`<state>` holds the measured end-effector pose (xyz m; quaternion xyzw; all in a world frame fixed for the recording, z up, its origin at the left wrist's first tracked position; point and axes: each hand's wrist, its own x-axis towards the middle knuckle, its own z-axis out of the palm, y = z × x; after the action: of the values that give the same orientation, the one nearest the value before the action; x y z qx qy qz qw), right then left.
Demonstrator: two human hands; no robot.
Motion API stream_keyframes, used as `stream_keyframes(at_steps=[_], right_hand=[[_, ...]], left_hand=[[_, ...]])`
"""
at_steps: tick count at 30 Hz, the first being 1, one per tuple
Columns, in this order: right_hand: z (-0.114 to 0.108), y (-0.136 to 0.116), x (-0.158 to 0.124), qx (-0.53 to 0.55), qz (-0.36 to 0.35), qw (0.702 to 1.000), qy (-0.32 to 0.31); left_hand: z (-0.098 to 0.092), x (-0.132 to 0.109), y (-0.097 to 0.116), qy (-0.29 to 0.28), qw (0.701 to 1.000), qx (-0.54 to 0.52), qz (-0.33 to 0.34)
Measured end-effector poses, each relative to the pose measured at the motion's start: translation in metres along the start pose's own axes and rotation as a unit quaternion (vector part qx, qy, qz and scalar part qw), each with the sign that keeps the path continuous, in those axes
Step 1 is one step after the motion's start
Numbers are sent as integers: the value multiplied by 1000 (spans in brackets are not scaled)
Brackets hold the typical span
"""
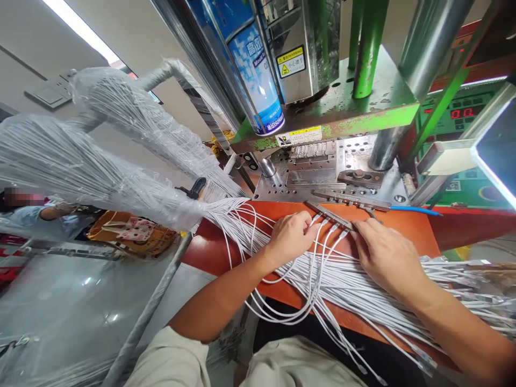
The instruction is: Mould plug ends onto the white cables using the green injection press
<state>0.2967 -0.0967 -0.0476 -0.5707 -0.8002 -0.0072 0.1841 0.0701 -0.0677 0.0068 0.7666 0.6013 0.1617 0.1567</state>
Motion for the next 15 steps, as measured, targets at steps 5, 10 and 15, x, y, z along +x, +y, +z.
stream_keyframes(at_steps=[5,10,15], right_hand=[[2,3,-1,25,-34,999,8],[5,2,-1,19,-42,999,2],[8,6,-3,77,-10,997,7]], left_hand=[[15,10,-10,1,1000,-6,3],[15,14,-12,-12,999,23,20],[7,-23,3,46,969,78,232]])
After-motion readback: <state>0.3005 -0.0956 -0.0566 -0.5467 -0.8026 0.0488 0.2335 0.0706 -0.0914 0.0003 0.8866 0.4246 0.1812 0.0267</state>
